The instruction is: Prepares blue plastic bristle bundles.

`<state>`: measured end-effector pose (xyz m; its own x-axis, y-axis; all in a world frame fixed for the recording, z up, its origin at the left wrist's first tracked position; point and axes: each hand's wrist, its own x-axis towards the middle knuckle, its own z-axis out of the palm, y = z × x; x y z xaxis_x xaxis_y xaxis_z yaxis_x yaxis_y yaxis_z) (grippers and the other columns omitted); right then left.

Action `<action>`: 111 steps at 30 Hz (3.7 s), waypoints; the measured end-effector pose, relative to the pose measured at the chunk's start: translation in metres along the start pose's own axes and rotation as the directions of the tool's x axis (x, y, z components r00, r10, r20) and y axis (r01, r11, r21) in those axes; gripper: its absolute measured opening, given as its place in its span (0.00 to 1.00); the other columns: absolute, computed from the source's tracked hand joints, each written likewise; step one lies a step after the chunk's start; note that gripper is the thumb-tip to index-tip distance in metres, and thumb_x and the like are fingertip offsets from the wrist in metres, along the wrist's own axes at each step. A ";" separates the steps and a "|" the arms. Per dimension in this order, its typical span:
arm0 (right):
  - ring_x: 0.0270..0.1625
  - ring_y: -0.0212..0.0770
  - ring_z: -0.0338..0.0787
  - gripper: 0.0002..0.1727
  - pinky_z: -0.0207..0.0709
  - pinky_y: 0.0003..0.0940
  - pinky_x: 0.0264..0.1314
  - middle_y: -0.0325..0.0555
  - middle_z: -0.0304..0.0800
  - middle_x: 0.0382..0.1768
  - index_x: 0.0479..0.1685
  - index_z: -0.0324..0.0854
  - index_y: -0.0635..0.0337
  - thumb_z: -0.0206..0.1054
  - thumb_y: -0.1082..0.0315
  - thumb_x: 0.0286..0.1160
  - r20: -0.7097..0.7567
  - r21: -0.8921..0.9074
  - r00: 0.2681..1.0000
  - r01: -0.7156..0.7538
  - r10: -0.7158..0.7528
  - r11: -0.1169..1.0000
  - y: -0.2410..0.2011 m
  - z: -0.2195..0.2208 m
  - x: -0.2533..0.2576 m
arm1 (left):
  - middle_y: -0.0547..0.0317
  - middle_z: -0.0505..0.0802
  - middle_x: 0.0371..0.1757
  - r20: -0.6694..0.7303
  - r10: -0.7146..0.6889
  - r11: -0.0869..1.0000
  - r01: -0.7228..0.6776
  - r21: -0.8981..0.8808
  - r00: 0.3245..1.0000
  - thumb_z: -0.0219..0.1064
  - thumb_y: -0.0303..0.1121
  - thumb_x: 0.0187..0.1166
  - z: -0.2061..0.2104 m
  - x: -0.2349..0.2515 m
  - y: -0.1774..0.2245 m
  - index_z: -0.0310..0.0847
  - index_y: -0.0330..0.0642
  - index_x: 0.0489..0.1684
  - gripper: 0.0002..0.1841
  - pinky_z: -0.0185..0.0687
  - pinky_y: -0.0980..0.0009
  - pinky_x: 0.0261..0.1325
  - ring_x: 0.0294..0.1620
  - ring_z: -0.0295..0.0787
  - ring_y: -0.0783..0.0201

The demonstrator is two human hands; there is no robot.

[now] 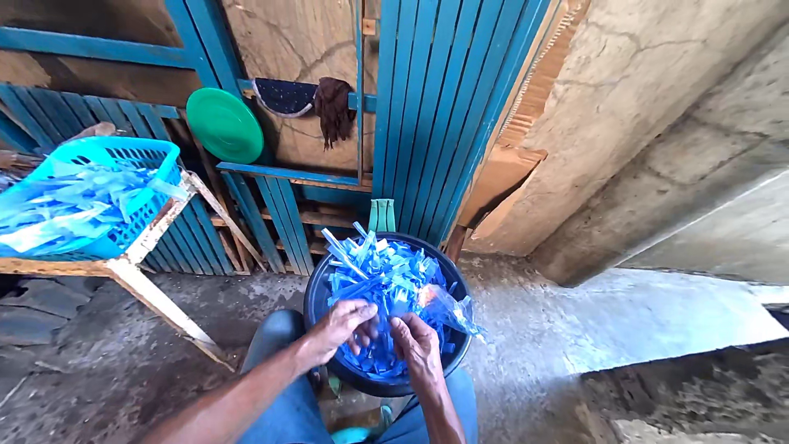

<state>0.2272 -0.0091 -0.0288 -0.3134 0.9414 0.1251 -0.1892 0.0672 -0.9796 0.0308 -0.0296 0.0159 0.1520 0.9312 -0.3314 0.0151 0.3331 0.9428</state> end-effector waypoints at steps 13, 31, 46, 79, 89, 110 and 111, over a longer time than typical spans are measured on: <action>0.33 0.32 0.86 0.13 0.84 0.31 0.38 0.44 0.88 0.35 0.38 0.90 0.62 0.69 0.61 0.78 0.194 -0.353 0.977 0.156 -0.091 0.923 0.033 0.009 -0.066 | 0.61 0.95 0.39 0.218 -0.115 0.991 0.127 -0.041 0.969 0.65 0.34 0.85 0.017 0.013 -0.019 0.86 0.41 0.48 0.08 0.87 0.71 0.44 0.38 0.91 0.69; 0.33 0.37 0.85 0.16 0.81 0.35 0.37 0.48 0.86 0.32 0.34 0.86 0.66 0.68 0.59 0.80 0.522 -0.288 0.851 0.107 0.063 0.952 0.023 0.005 -0.079 | 0.71 0.90 0.30 0.291 0.044 0.952 -0.129 0.278 0.956 0.64 0.39 0.86 0.001 0.001 -0.019 0.87 0.42 0.46 0.10 0.81 0.79 0.40 0.31 0.84 0.78; 0.69 0.41 0.85 0.17 0.79 0.36 0.72 0.56 0.88 0.62 0.41 0.89 0.69 0.65 0.61 0.82 0.197 -0.147 0.938 0.316 -0.286 0.937 0.002 -0.007 -0.034 | 0.43 0.92 0.45 0.472 0.039 0.547 -0.414 0.728 0.881 0.61 0.36 0.85 0.008 -0.019 0.009 0.89 0.33 0.44 0.15 0.80 0.45 0.61 0.53 0.90 0.47; 0.22 0.26 0.81 0.10 0.76 0.22 0.25 0.40 0.89 0.27 0.47 0.90 0.65 0.71 0.67 0.78 0.199 0.132 0.980 -0.032 0.005 0.991 0.016 -0.003 -0.035 | 0.53 0.93 0.38 0.253 0.203 0.581 -0.324 0.747 0.946 0.63 0.39 0.83 0.008 -0.032 0.024 0.89 0.42 0.48 0.12 0.84 0.61 0.46 0.37 0.88 0.61; 0.23 0.28 0.81 0.10 0.76 0.24 0.24 0.39 0.86 0.29 0.45 0.87 0.52 0.68 0.56 0.81 0.411 0.645 0.911 -0.316 0.033 0.695 0.018 0.001 -0.041 | 0.56 0.94 0.49 0.201 0.259 0.665 -0.325 0.672 0.945 0.62 0.36 0.84 0.010 -0.031 0.001 0.84 0.46 0.63 0.14 0.88 0.64 0.53 0.45 0.92 0.67; 0.32 0.31 0.88 0.09 0.83 0.26 0.33 0.42 0.91 0.36 0.50 0.89 0.52 0.75 0.63 0.74 0.422 0.725 0.900 -0.260 -0.113 0.638 0.035 0.017 -0.050 | 0.61 0.93 0.43 0.037 0.840 0.503 -0.803 0.320 0.542 0.60 0.39 0.90 0.032 -0.035 0.003 0.82 0.40 0.51 0.12 0.88 0.79 0.55 0.46 0.91 0.75; 0.32 0.32 0.88 0.10 0.83 0.26 0.34 0.43 0.91 0.37 0.51 0.89 0.52 0.75 0.63 0.74 0.421 0.720 0.900 -0.256 -0.113 0.645 0.036 0.017 -0.050 | 0.62 0.92 0.43 0.028 0.848 0.491 -0.804 0.336 0.529 0.59 0.39 0.91 0.033 -0.035 0.005 0.82 0.40 0.51 0.12 0.88 0.80 0.54 0.46 0.91 0.77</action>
<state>0.2203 -0.0593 -0.0680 -0.6521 0.7007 0.2895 -0.7123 -0.4355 -0.5504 0.0584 -0.0658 0.0332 0.1211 0.7711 0.6251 0.2169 -0.6351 0.7414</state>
